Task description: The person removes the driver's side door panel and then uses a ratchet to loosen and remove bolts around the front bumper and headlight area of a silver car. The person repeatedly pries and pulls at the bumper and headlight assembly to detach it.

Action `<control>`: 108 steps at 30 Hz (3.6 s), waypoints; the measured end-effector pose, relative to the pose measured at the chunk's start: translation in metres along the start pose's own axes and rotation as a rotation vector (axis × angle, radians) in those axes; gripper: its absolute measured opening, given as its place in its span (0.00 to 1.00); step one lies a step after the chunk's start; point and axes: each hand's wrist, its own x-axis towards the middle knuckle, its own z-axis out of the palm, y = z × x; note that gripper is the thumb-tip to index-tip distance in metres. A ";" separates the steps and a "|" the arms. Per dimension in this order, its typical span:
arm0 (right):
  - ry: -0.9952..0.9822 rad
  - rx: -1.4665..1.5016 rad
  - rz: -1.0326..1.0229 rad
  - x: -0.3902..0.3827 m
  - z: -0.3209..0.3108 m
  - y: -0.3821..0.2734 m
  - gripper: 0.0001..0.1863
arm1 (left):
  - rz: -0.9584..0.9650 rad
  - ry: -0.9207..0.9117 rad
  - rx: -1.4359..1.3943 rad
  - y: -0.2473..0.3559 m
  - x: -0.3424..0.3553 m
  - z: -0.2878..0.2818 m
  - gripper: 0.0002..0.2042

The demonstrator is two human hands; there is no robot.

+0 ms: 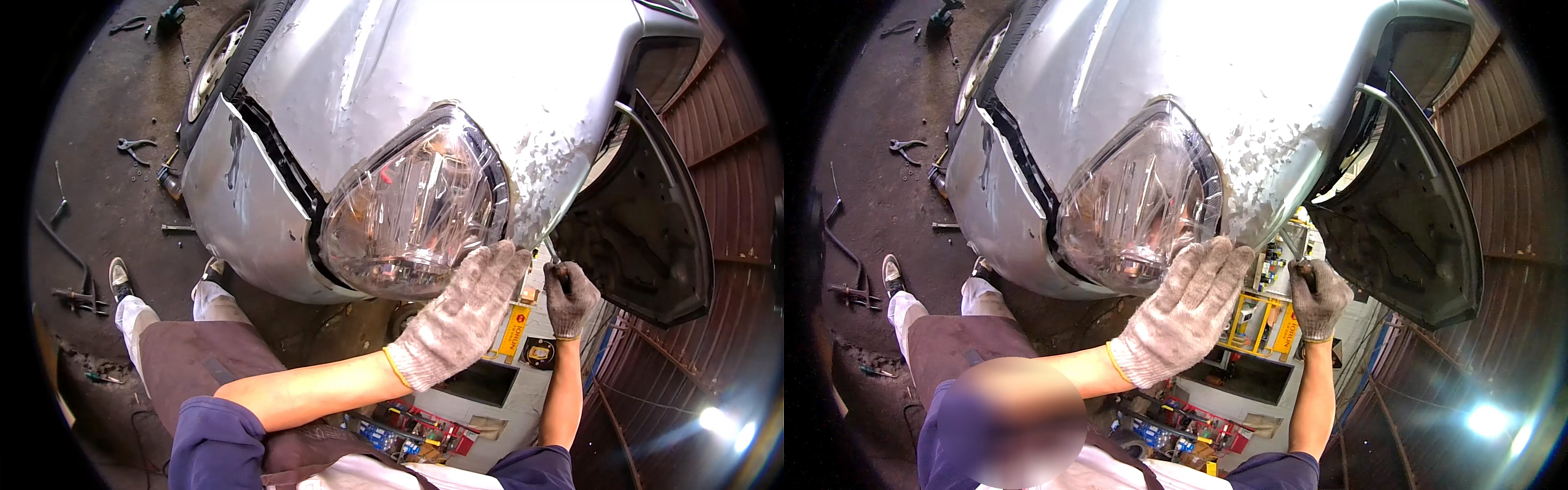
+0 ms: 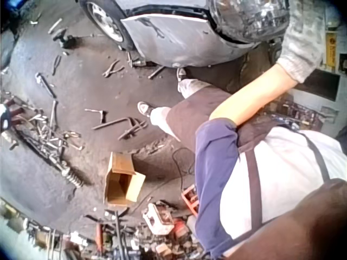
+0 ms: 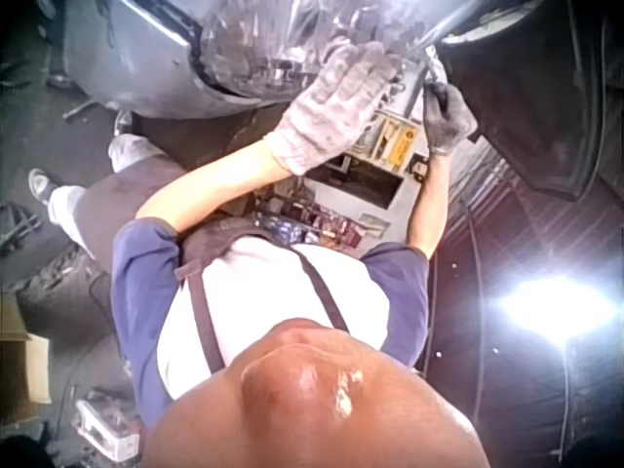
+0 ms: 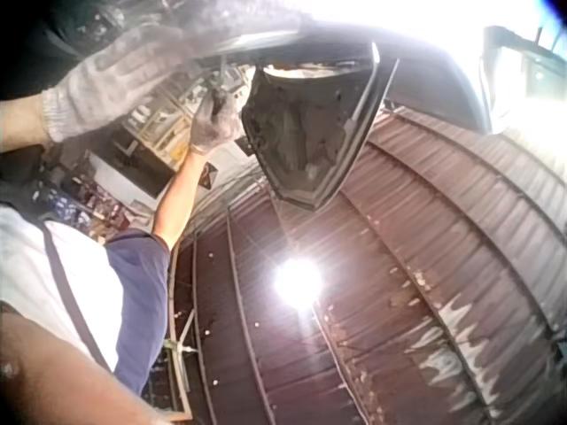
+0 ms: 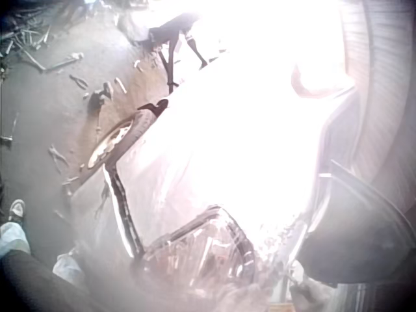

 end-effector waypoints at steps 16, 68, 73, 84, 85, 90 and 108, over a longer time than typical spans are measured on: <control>0.074 -0.039 -0.063 -0.003 0.000 0.006 0.10 | 0.010 0.043 -0.074 -0.010 0.009 -0.022 0.25; 0.133 0.060 0.058 -0.006 -0.002 -0.012 0.13 | -0.440 -0.013 -0.346 -0.183 0.116 -0.026 0.39; 0.103 0.029 0.076 -0.004 -0.004 -0.018 0.14 | -0.522 -0.068 -0.285 -0.215 0.101 -0.029 0.38; 0.033 0.062 0.071 -0.003 -0.007 -0.016 0.12 | -0.280 0.101 -0.195 -0.228 0.169 -0.007 0.39; 0.046 0.069 0.069 -0.002 -0.006 -0.016 0.12 | -0.292 0.104 -0.221 -0.239 0.175 -0.007 0.41; 0.031 0.092 0.075 0.000 -0.002 -0.017 0.12 | -0.478 -0.078 -0.385 -0.293 0.183 -0.024 0.33; 0.000 0.051 0.046 -0.002 0.003 -0.014 0.12 | -0.505 0.245 -0.378 -0.285 0.170 0.005 0.33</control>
